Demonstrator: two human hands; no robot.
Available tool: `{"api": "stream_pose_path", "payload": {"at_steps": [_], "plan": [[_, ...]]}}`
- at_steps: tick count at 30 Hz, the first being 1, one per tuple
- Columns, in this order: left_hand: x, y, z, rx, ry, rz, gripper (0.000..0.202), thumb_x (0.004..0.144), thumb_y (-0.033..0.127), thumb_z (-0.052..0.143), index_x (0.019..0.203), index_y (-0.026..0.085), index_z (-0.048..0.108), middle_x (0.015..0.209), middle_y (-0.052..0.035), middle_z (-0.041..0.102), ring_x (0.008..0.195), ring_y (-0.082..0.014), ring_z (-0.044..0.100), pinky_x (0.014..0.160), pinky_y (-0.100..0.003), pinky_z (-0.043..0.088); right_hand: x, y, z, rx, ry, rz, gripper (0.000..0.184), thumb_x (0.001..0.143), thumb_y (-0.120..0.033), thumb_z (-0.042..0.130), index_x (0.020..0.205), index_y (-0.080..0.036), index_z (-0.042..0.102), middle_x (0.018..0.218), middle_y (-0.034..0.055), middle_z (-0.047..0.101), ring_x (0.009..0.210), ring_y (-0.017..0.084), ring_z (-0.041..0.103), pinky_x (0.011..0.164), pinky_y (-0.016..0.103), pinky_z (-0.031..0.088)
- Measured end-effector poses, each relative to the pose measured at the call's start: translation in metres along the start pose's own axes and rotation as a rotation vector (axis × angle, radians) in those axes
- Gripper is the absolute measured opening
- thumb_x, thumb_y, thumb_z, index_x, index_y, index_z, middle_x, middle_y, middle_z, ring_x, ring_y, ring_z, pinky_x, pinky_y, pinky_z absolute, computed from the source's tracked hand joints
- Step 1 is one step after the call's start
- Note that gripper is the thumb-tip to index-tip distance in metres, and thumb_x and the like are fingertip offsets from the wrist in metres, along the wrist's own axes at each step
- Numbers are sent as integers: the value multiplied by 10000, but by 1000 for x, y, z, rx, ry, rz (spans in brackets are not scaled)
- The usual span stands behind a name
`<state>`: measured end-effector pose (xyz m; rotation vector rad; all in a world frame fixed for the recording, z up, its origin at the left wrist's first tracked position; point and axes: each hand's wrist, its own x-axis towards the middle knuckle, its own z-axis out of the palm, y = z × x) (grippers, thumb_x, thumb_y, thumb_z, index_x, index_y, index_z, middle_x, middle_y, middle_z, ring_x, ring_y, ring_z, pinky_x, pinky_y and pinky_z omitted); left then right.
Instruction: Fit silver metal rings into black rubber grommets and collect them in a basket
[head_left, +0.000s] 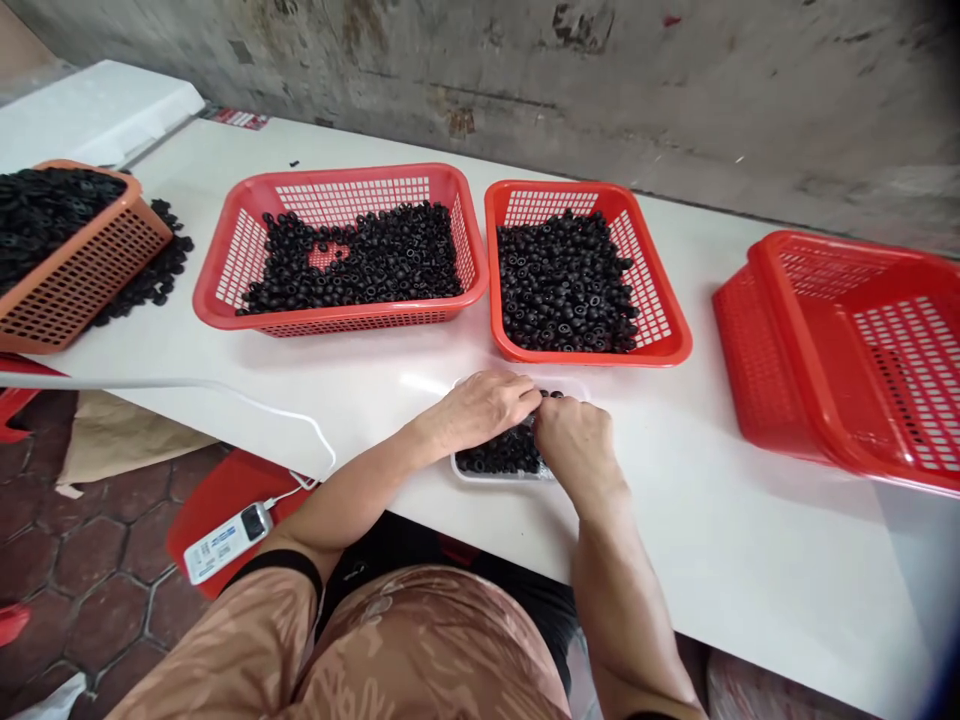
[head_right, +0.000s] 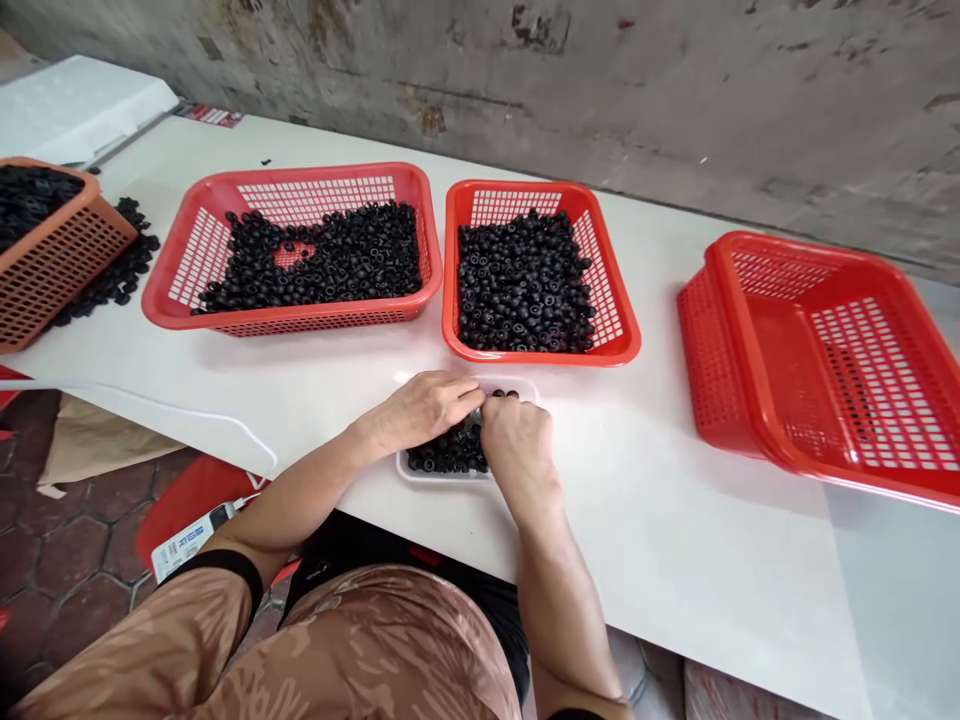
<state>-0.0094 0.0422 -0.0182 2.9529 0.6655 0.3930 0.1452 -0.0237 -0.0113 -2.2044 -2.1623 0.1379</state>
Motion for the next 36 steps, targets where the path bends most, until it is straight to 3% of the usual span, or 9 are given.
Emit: {"api": "stream_pose_path", "payload": {"at_steps": [3,5,8,11,16,21,25,30,36], "plan": [[-1,-1,-1,37,30,3,260,1012,53,420,941,130,658,908,-71,676,774,-184,664,693,-304,516,2,2,-3,-139,-67,6,278,950,-94,458,878,-123,724,788,183,718,721,274,709,593,310,388],[0,-2,-3,7,44,-22,252,1020,65,427,961,133,662,935,-63,675,783,-172,662,674,-290,501,4,8,-8,-79,-90,16,286,989,-178,472,908,-140,744,829,171,742,746,273,716,614,312,403],[1,-1,-10,-85,68,-108,206,1036,127,471,976,137,668,950,-53,669,785,-155,657,638,-270,469,6,21,-17,268,-68,-9,264,989,-237,513,897,-192,756,834,95,762,723,219,691,689,306,450],[2,3,-18,-179,114,-195,185,1035,184,520,935,141,670,933,-49,659,781,-149,648,637,-264,455,5,31,-24,643,-4,-26,241,971,-250,527,899,-201,752,693,27,713,614,167,619,709,297,472],[3,12,-17,-300,218,-216,171,1019,178,543,953,156,699,928,-46,656,794,-144,656,669,-255,486,-1,33,-26,1032,-124,46,276,940,-425,608,910,-182,735,569,-13,638,479,113,481,514,250,404],[-1,11,-2,-355,421,-131,206,1029,143,518,1113,176,703,999,-48,712,871,-128,702,750,-232,545,1,34,-19,1330,-189,70,392,840,-550,738,862,-159,720,636,18,679,437,94,509,395,215,366],[-3,12,1,-326,523,-76,150,1025,148,534,1052,155,681,962,-41,725,842,-117,704,736,-214,551,1,36,-16,1430,-161,86,405,842,-558,765,860,-155,732,762,55,736,431,81,534,373,206,382],[-5,18,-4,-291,563,-79,131,1034,154,515,1039,157,647,938,-43,728,807,-115,705,731,-212,556,-5,33,-19,1442,-116,38,304,871,-471,767,926,-172,761,752,26,730,452,77,542,428,213,456],[-5,18,-5,-315,593,-118,98,1032,148,521,1046,175,614,915,-40,699,811,-120,690,740,-219,552,-8,25,-11,1348,82,16,208,935,-394,701,967,-200,772,785,12,745,489,86,580,479,225,479]]}}
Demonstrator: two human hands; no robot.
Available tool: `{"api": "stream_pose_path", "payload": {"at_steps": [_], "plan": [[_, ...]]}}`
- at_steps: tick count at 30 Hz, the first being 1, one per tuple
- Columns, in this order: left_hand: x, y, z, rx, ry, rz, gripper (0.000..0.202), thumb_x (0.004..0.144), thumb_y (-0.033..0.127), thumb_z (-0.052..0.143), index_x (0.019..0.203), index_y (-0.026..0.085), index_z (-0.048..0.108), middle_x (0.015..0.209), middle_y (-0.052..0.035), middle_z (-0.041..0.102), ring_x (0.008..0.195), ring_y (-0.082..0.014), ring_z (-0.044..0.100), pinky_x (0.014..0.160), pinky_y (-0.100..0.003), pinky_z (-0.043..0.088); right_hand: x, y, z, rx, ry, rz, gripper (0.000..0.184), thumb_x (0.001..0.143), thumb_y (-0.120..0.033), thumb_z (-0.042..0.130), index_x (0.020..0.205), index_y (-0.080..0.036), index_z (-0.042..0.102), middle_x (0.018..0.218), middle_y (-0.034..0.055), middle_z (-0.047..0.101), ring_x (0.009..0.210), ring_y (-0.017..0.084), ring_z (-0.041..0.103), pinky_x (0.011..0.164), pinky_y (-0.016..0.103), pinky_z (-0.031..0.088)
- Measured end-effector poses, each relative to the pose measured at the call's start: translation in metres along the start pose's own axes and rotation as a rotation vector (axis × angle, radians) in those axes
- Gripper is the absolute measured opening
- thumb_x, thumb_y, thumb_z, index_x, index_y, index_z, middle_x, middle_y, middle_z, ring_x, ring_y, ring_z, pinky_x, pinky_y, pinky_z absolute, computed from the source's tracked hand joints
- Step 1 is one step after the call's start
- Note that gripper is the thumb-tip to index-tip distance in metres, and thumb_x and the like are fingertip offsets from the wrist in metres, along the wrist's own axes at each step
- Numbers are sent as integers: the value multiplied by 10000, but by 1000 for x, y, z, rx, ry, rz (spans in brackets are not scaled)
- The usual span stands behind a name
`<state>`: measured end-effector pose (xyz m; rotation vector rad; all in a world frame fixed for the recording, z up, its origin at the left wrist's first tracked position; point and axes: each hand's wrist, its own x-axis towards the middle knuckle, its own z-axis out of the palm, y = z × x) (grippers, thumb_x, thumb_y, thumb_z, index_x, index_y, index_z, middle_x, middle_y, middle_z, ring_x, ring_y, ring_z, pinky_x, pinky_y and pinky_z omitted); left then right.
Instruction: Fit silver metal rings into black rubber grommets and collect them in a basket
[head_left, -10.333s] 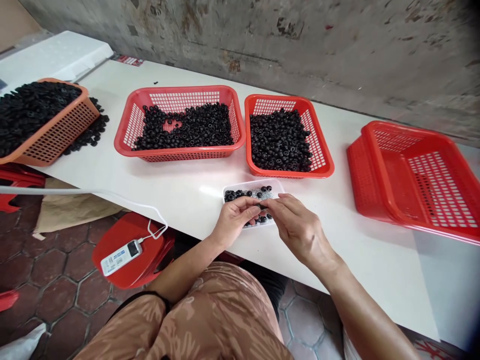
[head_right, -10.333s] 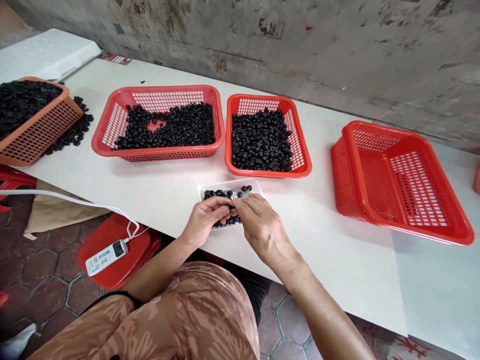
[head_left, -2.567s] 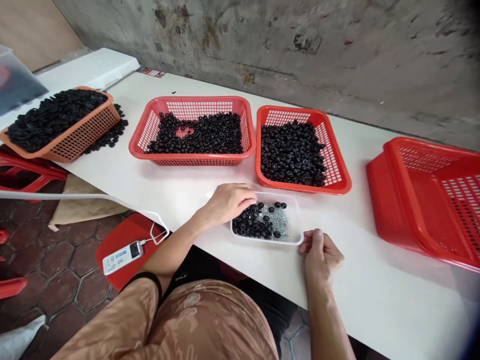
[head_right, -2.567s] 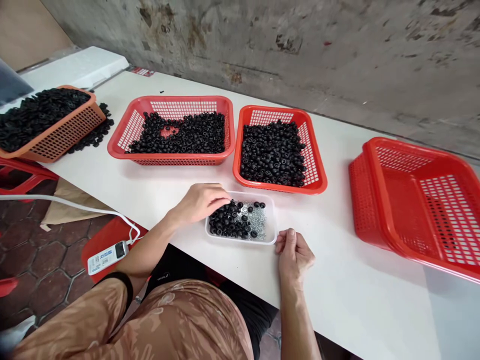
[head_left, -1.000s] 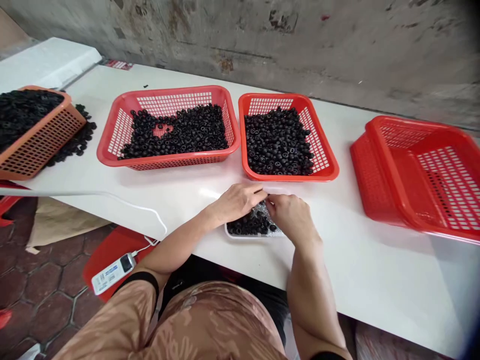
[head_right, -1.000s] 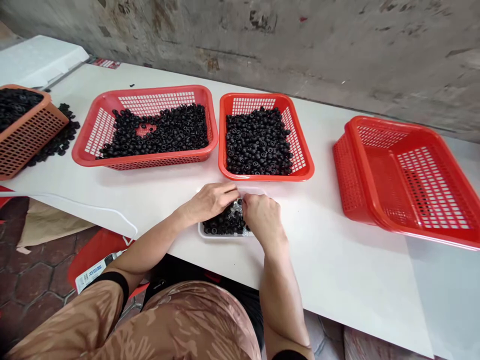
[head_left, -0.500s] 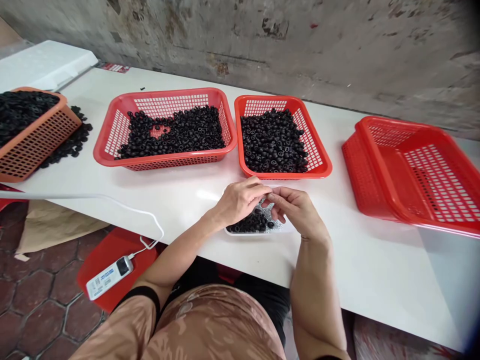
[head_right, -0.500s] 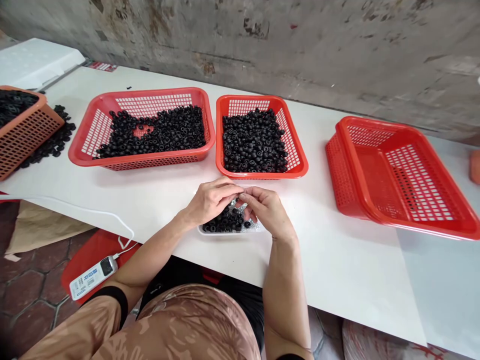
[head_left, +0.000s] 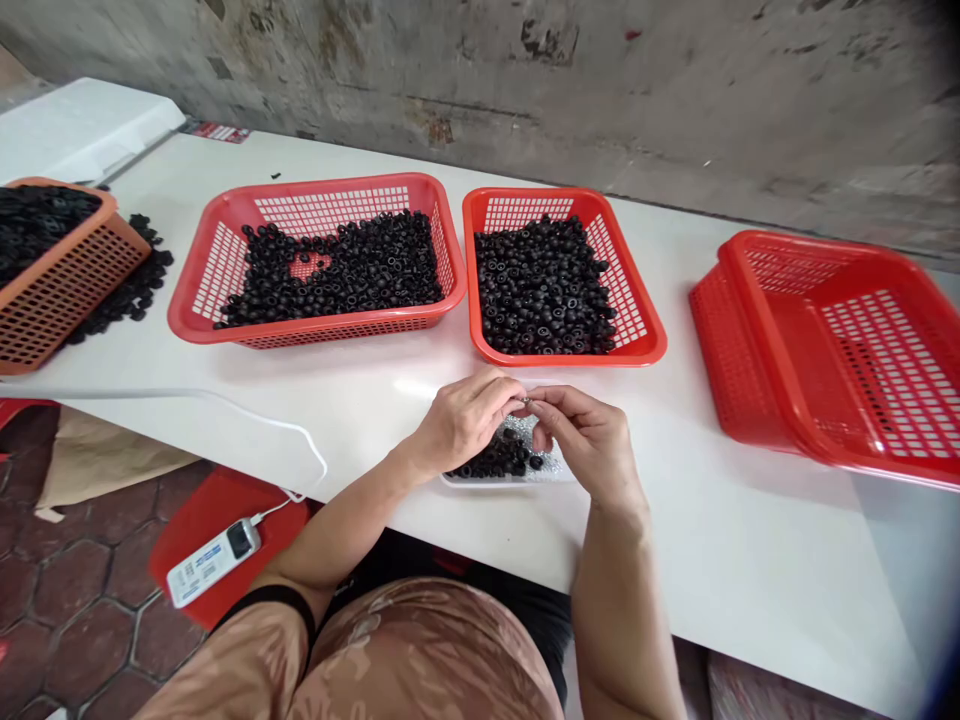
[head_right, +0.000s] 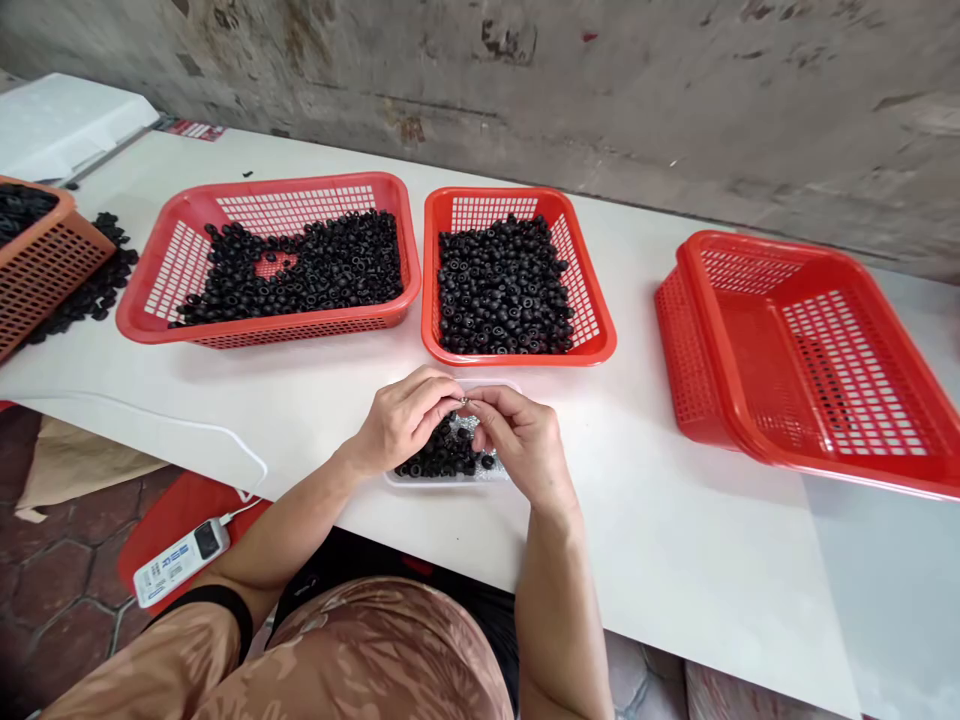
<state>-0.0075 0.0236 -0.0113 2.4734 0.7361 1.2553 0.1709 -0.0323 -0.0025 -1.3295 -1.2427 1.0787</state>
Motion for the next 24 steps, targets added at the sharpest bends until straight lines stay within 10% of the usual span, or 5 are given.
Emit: {"api": "stream_pose_path", "payload": {"at_steps": [24], "plan": [[-2,-7,1,-172,77,-126,92,1024,217,582,1006,176,662,895,-40,710,814,-115,676,745,-228,549,-4,1,11,-315,202,-243,165,957,-379,698,987,-260,808,813,23,767,580,154,655,636,307,588]]}}
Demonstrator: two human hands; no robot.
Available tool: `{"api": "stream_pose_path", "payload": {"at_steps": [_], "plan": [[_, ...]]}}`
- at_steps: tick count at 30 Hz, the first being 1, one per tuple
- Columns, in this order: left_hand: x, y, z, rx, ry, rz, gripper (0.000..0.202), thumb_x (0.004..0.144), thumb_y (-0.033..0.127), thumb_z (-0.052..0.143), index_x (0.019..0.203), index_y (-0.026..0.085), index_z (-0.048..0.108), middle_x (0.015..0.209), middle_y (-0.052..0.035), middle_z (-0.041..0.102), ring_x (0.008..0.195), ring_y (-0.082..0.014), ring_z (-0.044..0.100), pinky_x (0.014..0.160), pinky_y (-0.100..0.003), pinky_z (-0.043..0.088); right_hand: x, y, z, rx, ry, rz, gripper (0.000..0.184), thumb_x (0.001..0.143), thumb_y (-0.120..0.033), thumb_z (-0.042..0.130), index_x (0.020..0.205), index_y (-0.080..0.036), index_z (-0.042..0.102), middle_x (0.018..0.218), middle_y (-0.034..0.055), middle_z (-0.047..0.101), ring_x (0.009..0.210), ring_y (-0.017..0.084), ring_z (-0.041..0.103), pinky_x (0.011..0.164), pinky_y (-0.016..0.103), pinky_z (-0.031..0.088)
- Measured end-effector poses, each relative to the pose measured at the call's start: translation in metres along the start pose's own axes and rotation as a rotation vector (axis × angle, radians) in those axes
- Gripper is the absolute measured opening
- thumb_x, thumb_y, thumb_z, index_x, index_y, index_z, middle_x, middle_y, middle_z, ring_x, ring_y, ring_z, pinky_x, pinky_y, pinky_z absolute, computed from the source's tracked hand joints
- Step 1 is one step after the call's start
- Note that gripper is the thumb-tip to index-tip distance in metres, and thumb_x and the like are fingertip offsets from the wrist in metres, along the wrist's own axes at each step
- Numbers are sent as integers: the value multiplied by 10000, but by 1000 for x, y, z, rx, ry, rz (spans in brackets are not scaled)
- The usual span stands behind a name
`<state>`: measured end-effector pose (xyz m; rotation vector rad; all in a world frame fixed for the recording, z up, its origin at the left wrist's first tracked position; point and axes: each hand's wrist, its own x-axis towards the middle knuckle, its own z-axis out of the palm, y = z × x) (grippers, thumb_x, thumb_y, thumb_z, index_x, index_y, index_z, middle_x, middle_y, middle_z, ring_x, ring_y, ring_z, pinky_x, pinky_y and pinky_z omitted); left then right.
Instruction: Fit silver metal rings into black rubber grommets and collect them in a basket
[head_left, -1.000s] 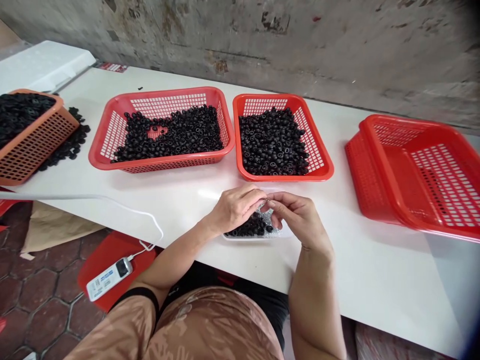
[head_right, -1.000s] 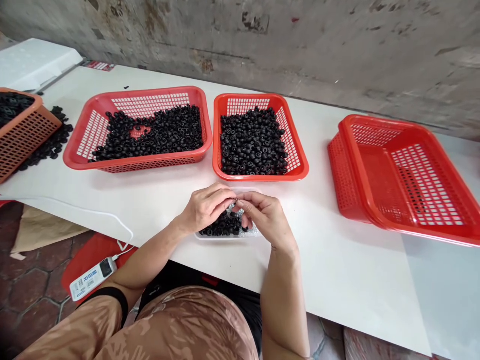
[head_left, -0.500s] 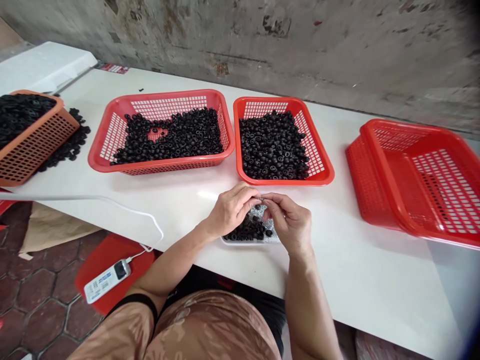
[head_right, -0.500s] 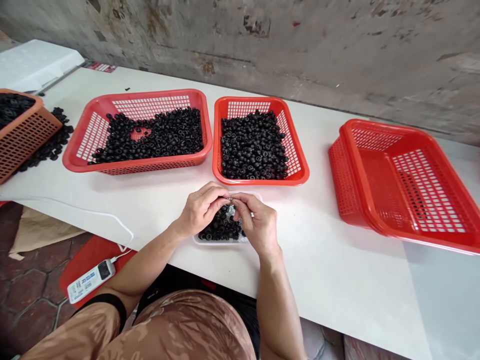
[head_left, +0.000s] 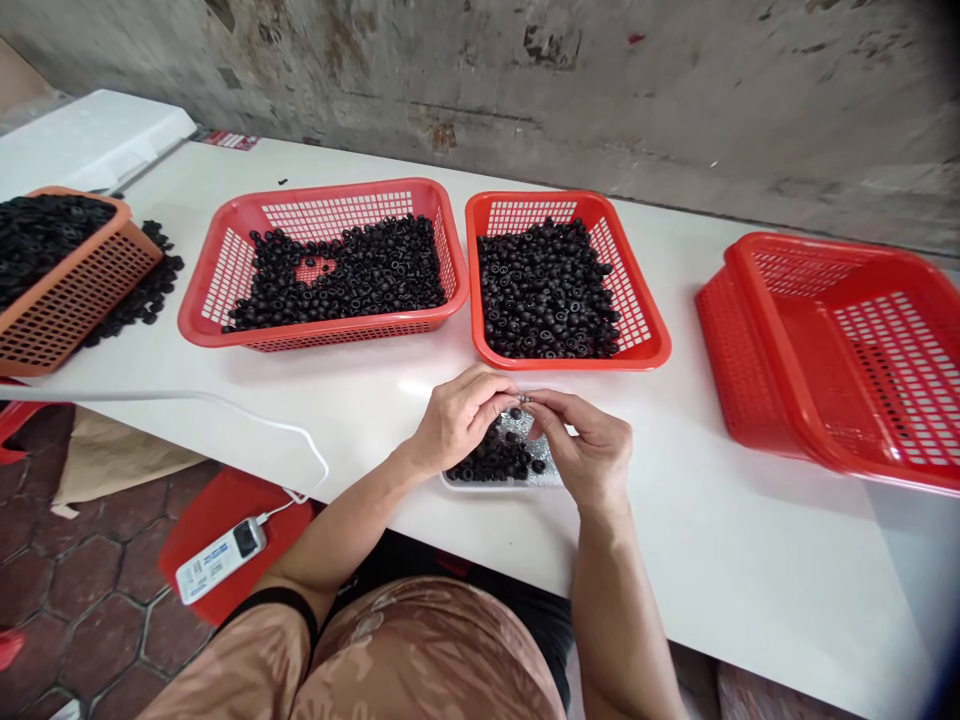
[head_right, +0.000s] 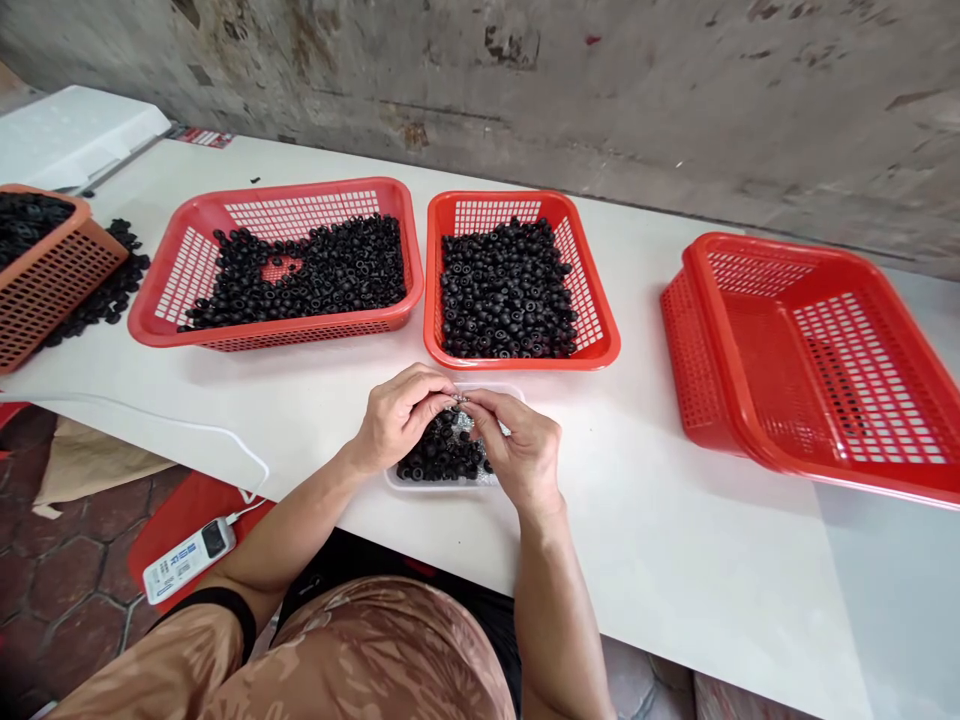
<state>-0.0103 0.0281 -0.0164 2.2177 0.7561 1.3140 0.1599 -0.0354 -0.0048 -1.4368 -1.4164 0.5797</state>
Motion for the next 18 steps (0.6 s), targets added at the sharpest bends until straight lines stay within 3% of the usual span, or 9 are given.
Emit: {"api": "stream_pose_path", "payload": {"at_steps": [4,11,18], "plan": [[1,1,-1,-13,-29,1,90,1026,216,580,1000,171,653,885,-39,703,804,-112,657,739,-227,532,-1,-4,-1,39,12,-22,119,938,-339,725,997,-276,807,912,24,788,580,144,655,591,298,580],[2,2,-2,-3,-68,31,73,1017,215,595,975,167,633,850,-27,677,783,-111,644,712,-215,522,-1,2,-4,50,-4,-3,108,928,-300,684,931,-247,779,780,6,752,591,143,664,643,292,585],[2,3,-1,21,-53,40,25,992,189,630,1002,172,645,888,-33,704,811,-115,681,747,-221,560,0,2,-5,110,-81,45,208,989,-344,609,1083,-235,758,838,27,756,650,150,675,606,274,550]]}}
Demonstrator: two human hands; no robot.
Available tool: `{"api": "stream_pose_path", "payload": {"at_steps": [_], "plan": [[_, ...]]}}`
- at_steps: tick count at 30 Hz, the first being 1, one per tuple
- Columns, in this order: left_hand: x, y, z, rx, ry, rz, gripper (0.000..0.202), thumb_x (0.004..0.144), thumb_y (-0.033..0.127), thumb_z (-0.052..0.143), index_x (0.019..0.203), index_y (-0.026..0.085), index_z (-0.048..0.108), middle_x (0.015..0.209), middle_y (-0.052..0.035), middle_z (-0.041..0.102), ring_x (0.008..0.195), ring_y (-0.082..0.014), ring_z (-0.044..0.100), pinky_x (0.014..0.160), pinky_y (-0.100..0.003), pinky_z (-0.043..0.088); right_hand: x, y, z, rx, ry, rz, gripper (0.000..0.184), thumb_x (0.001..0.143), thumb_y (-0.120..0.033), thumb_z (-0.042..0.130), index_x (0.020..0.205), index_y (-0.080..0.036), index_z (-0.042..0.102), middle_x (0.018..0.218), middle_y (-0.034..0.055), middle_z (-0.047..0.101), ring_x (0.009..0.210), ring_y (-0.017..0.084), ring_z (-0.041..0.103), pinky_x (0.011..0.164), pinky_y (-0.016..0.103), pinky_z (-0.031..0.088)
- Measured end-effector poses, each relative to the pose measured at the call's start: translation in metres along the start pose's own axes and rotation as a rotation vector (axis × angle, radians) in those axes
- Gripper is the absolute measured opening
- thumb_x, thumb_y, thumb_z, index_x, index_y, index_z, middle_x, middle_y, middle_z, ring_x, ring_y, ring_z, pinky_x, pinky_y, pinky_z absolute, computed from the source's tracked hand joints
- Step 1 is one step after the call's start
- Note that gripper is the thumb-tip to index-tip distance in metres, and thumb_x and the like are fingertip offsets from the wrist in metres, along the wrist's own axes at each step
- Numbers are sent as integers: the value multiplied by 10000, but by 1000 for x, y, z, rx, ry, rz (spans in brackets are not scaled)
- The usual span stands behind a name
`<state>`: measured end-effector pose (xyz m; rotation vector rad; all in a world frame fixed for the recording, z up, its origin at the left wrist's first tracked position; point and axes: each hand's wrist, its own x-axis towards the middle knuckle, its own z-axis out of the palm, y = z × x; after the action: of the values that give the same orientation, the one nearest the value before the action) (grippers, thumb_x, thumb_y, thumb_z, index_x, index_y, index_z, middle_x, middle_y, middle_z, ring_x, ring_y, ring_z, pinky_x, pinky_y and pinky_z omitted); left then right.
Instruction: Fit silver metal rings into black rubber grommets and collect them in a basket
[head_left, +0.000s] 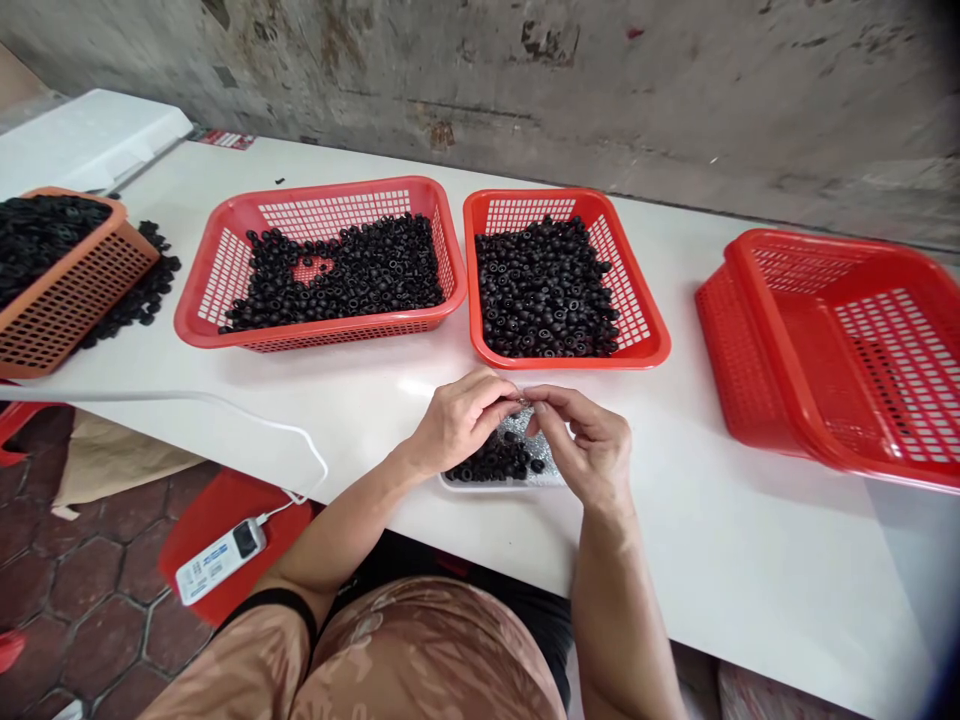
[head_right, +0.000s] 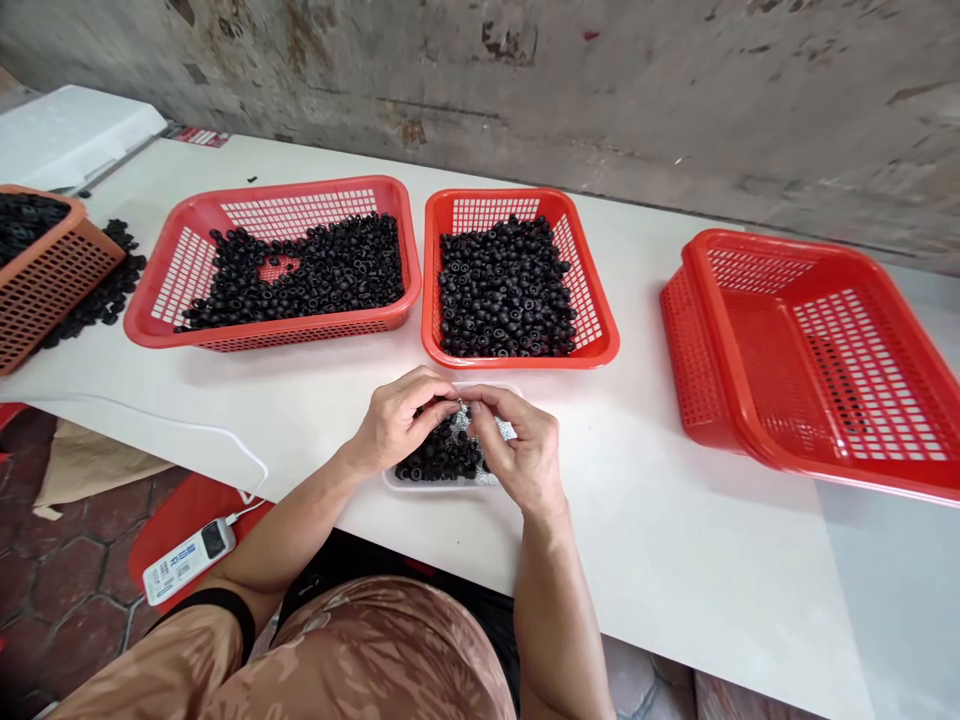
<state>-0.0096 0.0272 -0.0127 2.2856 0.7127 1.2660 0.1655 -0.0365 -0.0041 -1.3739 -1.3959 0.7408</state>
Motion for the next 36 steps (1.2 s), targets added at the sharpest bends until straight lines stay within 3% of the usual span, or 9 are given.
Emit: {"api": "stream_pose_path", "payload": {"at_steps": [3,6,10,14,18,21,25,29,36], "plan": [[-1,0,1,14,29,12,42,984,170,636,1022,173,654,921,-41,717,831,-115,690,762,-226,574,2,2,0,54,31,83,269,982,-439,635,1112,-229,742,889,33,762,623,142,653,616,283,553],[-1,1,2,40,43,23,53,985,164,631,1027,182,659,926,-37,717,831,-112,696,757,-223,582,4,4,0,55,-27,138,322,962,-508,661,1062,-218,760,718,3,701,586,145,626,626,288,542],[-2,1,3,68,67,55,87,980,139,630,1047,181,665,942,-40,725,849,-112,706,779,-219,590,4,5,-2,97,-86,154,308,942,-511,693,940,-214,774,676,-3,671,584,138,604,598,274,499],[-2,2,1,46,89,50,110,971,141,644,1066,180,684,972,-46,729,871,-117,715,795,-224,600,4,2,-2,141,-99,166,283,929,-492,715,971,-217,772,653,-13,658,578,138,603,609,280,500],[-1,2,-4,-96,56,-45,151,987,163,619,1088,187,728,1037,-71,730,945,-140,719,837,-263,617,6,-3,-1,152,-40,178,268,954,-478,678,956,-220,752,761,14,724,581,134,605,626,290,526],[-1,2,-7,-348,5,-220,187,993,198,615,1138,178,731,1069,-82,737,911,-136,728,804,-252,630,6,-4,0,169,-23,180,261,953,-472,678,944,-218,739,868,37,762,584,126,600,625,288,538],[-3,-1,-7,-586,-24,-406,217,976,247,656,1165,167,726,1097,-91,769,932,-155,756,839,-260,637,4,-2,0,177,-75,192,272,940,-483,695,968,-218,748,870,43,767,581,129,605,613,287,536],[-3,-2,-8,-561,-41,-403,198,958,233,681,1130,170,755,1087,-89,781,972,-166,754,895,-273,624,2,0,1,184,-72,194,257,934,-474,708,968,-224,755,848,34,759,573,122,609,593,276,518],[-1,1,-11,-470,-64,-351,175,940,201,688,1092,189,773,1047,-72,772,878,-138,738,797,-247,620,2,2,1,181,-65,186,262,942,-476,704,984,-226,770,836,27,752,585,126,611,635,292,529]]}}
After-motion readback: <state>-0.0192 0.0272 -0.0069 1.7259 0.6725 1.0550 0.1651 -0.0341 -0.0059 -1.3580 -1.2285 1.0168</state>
